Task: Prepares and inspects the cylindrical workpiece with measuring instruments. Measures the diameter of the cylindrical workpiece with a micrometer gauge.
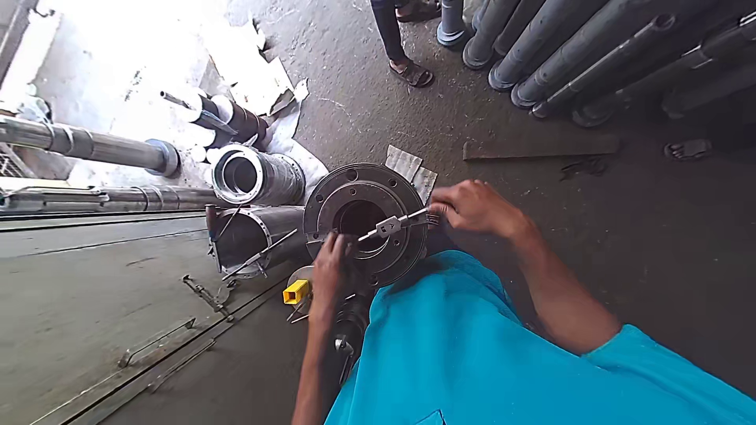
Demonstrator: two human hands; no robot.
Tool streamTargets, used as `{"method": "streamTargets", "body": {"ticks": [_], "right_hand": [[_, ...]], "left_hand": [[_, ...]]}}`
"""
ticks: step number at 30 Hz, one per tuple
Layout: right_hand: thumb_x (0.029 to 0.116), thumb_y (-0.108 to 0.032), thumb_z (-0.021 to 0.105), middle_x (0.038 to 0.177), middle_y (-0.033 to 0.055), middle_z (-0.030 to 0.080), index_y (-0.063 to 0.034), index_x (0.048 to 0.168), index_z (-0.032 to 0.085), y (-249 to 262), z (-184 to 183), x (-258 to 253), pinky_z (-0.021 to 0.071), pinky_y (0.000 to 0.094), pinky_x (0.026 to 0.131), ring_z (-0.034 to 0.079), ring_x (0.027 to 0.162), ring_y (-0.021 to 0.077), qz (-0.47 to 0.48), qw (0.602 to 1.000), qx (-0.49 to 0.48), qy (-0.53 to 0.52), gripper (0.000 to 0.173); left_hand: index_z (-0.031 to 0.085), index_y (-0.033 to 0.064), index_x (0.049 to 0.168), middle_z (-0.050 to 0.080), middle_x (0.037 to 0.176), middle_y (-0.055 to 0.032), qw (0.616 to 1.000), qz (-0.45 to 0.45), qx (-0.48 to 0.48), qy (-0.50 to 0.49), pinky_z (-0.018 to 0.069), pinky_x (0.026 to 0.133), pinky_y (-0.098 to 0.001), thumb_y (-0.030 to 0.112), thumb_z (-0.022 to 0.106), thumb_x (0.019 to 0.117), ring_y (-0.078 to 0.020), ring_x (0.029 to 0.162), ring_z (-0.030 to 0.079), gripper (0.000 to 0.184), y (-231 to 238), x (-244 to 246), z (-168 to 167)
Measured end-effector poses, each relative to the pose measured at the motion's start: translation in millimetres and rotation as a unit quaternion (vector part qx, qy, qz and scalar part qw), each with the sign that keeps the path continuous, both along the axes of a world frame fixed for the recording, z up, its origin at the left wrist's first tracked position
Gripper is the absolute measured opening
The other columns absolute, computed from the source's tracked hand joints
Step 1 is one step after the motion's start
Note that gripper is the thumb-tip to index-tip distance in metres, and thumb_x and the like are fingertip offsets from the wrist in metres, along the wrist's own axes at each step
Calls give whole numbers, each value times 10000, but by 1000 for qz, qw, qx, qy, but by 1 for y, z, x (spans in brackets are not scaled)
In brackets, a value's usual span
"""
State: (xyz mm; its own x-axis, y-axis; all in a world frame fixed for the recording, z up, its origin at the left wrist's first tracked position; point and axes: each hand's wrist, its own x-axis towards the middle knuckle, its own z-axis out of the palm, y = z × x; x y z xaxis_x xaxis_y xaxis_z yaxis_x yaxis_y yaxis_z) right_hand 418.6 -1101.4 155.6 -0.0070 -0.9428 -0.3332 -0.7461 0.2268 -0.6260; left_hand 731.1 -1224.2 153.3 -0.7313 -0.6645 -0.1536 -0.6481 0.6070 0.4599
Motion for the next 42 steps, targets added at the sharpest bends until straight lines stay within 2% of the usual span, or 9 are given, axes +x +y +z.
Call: {"method": "streamTargets", "body": {"ticks": [6,10,13,17,22,26,30,34,42], "right_hand": [[1056,-313,545,735,64,649,-140,946,702,-47,15,-14,505,520,673,661,728,268,35,999,30,13,258],[1042,-246,596,762,60,699,-97,952,750,-27,18,-17,545,503,723,678,716,225,96,985,110,-94,232],[1067,-213,550,766,52,732,-51,926,752,-6,10,19,600,438,718,703,676,173,132,953,161,-222,295],[1113,-271,429,765,36,707,-17,1025,712,4,-9,97,568,312,646,659,650,92,-3,904,199,-378,390],[1136,-300,371,790,32,733,5,1128,688,-22,-4,156,507,225,534,641,597,43,-174,833,194,-487,439],[1093,-247,478,862,41,749,-59,1110,741,-7,7,102,572,375,749,692,745,117,20,940,91,-328,324],[997,-203,594,883,57,744,-102,1050,770,-13,17,30,604,423,704,708,751,176,-82,958,-245,-125,209],[1042,-346,549,1170,67,713,-203,1178,766,-47,-2,-21,539,474,910,667,1062,266,-10,980,-198,-2,293],[1044,-460,489,647,67,543,-105,887,603,-4,-16,1,474,500,532,606,606,287,-12,993,-107,38,404]], "left_hand": [[726,35,1095,743,891,-23,953,203,114,193,594,725,-249,117,556,1017,-55,770,697,204,63,3,-11],[745,56,1119,757,943,-27,911,261,187,258,592,632,-291,123,633,1007,-85,690,681,172,11,-13,-13],[730,132,1199,760,999,-25,943,177,210,190,593,565,-304,204,584,1054,-110,634,674,218,-35,-53,2],[785,184,1115,781,1000,16,985,-2,171,27,576,884,-457,152,618,970,-127,938,729,224,-63,-146,23],[731,198,1237,772,1062,9,946,-258,195,-26,552,876,-489,134,582,1005,-148,957,724,284,-46,-182,33],[629,149,1368,750,1206,16,973,-133,170,84,583,937,-416,193,569,1036,-99,1062,720,340,-47,-113,35],[707,124,1226,764,1058,6,989,19,102,103,621,766,-354,283,590,1023,-83,857,725,283,-10,-24,24],[764,132,1192,772,961,-13,991,82,55,90,537,578,-273,250,654,971,-59,610,620,274,51,-3,15],[786,184,1123,759,1055,-69,987,44,-131,79,600,663,-401,110,598,993,-221,853,744,240,37,-11,-6]]}}
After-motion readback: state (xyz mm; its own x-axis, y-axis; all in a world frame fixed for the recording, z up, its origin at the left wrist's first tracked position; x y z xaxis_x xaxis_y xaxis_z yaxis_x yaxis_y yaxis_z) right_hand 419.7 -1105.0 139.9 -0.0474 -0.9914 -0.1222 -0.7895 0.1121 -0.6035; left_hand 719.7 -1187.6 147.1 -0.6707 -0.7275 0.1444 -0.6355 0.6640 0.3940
